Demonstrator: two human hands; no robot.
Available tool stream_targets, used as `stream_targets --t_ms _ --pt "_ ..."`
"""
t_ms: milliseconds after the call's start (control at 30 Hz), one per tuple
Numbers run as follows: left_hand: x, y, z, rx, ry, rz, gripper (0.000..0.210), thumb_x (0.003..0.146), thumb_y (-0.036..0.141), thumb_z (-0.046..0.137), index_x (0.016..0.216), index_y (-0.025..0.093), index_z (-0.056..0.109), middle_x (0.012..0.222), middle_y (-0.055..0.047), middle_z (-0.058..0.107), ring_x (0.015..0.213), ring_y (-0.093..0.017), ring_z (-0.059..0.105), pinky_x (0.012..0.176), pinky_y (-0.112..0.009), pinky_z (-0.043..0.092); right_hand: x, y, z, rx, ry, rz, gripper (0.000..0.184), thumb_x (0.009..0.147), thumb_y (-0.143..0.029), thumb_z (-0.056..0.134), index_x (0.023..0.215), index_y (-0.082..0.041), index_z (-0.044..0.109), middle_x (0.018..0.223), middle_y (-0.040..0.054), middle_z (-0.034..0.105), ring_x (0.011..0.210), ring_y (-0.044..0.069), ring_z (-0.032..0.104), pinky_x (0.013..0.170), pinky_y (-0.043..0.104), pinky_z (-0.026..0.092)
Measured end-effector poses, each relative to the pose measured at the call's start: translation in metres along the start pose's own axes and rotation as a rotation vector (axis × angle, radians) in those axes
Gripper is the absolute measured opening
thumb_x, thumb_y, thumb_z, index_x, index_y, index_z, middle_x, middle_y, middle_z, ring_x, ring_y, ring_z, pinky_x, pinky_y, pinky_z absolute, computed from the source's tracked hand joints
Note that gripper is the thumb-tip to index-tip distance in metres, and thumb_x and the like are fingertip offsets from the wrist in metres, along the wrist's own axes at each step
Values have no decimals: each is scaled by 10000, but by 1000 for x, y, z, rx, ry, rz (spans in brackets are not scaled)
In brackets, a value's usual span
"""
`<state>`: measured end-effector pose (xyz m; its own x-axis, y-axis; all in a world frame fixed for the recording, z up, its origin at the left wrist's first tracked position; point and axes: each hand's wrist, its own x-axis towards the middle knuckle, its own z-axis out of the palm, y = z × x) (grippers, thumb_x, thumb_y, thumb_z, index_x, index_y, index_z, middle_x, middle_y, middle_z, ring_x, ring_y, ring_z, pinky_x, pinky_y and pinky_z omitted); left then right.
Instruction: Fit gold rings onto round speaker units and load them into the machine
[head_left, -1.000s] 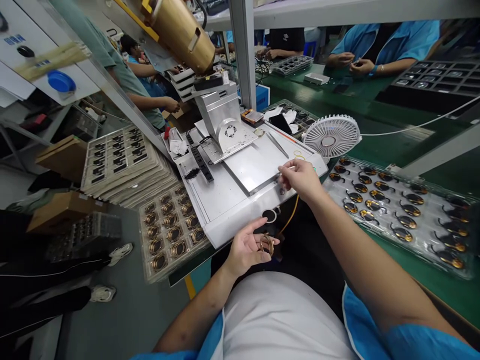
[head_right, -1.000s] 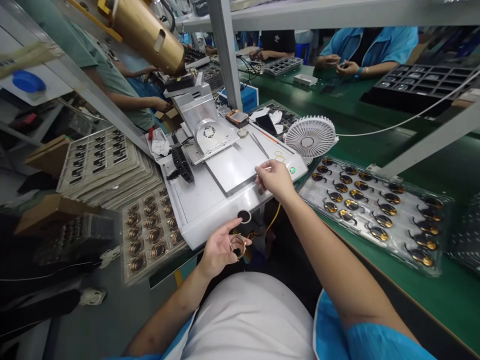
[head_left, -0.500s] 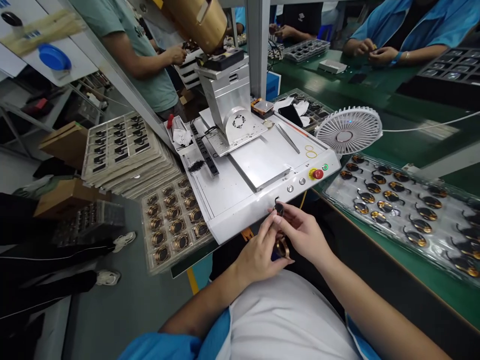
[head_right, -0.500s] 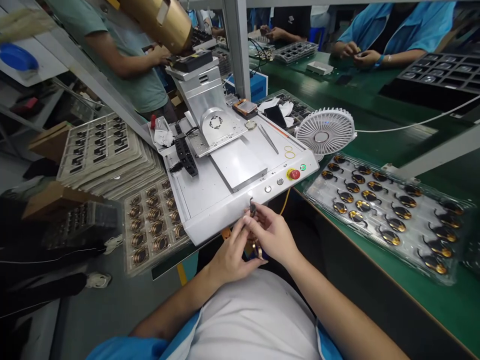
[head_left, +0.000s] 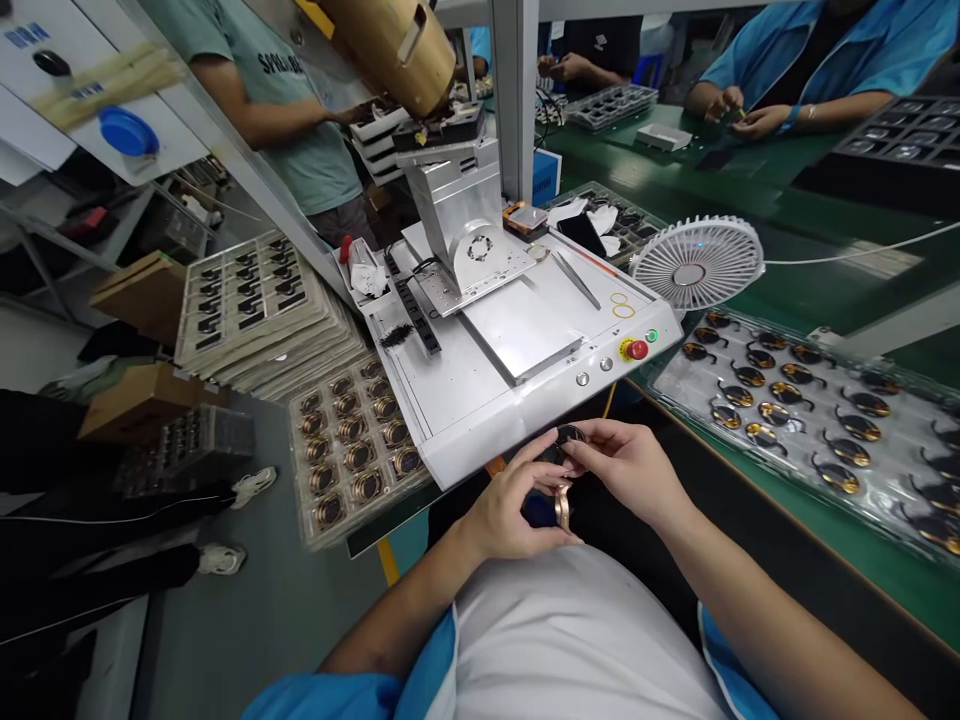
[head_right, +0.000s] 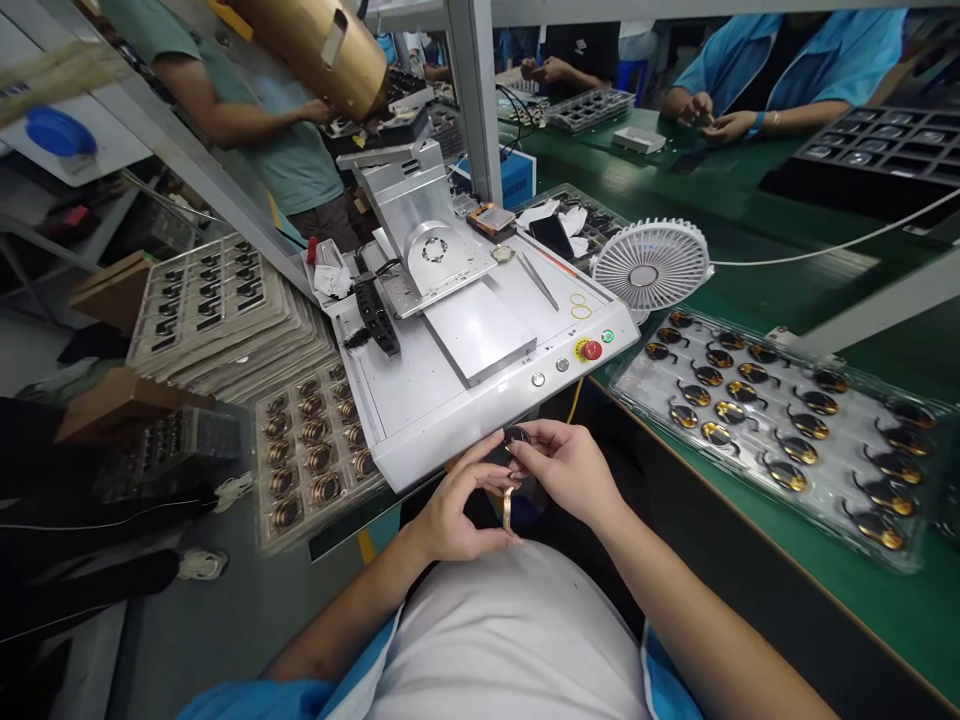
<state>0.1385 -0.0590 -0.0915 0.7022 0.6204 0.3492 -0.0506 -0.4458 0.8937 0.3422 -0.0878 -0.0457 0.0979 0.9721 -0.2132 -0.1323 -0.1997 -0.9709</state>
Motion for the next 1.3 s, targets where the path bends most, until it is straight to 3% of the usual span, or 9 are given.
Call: stream_targets --t_ms 133,233,367,500,633,800,900,1033,1300 --pt "0 -3 -2 209 -109 32 699 795 343 875 1379 215 513 1672 -275 340 1104 -330 772 902 -450 676 -1 -1 0 30 -13 -6 379 692 -450 934 919 -169 820 710 50 739 645 197 694 632 292 589" --pt "0 -5 -1 179 -132 46 728 794 318 877 1402 229 487 1674 -276 336 1145 -344 756 909 -463 667 -1 1 1 60 23 -16 377 740 -498 899 884 -162 810 686 55 730 617 176 669 621 283 570" --pt "-1 -4 2 -215 47 -14 884 681 268 968 1431 257 500 1670 -263 350 1130 -320 763 921 -428 657 -2 3 2 130 69 7 421 714 -538 911 799 -154 762 594 25 662 518 129 569 527 248 490" --pt "2 -1 1 -590 265 -133 651 739 297 943 1317 251 647 1287 -137 743 1124 -278 760 955 -390 625 -6 -1 3 216 6 124 454 676 -534 938 754 -169 679 578 -14 609 477 105 518 475 226 443" --pt "5 -2 1 -753 388 -141 520 707 348 961 1174 248 756 1166 -90 802 1042 -220 776 921 -323 623 -12 -7 9 245 -68 223 453 605 -443 983 695 -155 644 653 -3 634 568 99 561 551 207 483" --pt "0 -8 7 -754 395 -203 585 610 340 1008 1147 283 784 1186 -83 807 1083 -270 779 971 -410 636 -20 -12 28 329 -99 317 479 552 -387 981 685 -172 575 654 -6 637 569 117 579 563 233 488" --pt "-4 -10 8 -725 391 -219 615 600 320 1012 1171 293 785 1200 -90 805 1102 -292 777 933 -412 657 -24 -13 38 295 -37 231 454 571 -298 942 708 -194 522 636 -33 603 551 105 536 533 222 433" --pt "-4 -10 8 -721 377 -121 627 594 215 1012 1172 315 791 1200 -70 807 1095 -272 785 930 -362 665 -26 -14 45 222 15 128 418 602 -245 870 722 -211 471 638 -52 565 560 91 482 519 210 370" --pt "-5 -9 5 -592 394 -157 626 563 269 1021 1146 338 804 1152 -58 819 968 -241 816 848 -357 689 -27 -20 47 185 -6 129 344 616 -242 769 768 -233 460 602 -73 544 530 92 478 490 206 365"
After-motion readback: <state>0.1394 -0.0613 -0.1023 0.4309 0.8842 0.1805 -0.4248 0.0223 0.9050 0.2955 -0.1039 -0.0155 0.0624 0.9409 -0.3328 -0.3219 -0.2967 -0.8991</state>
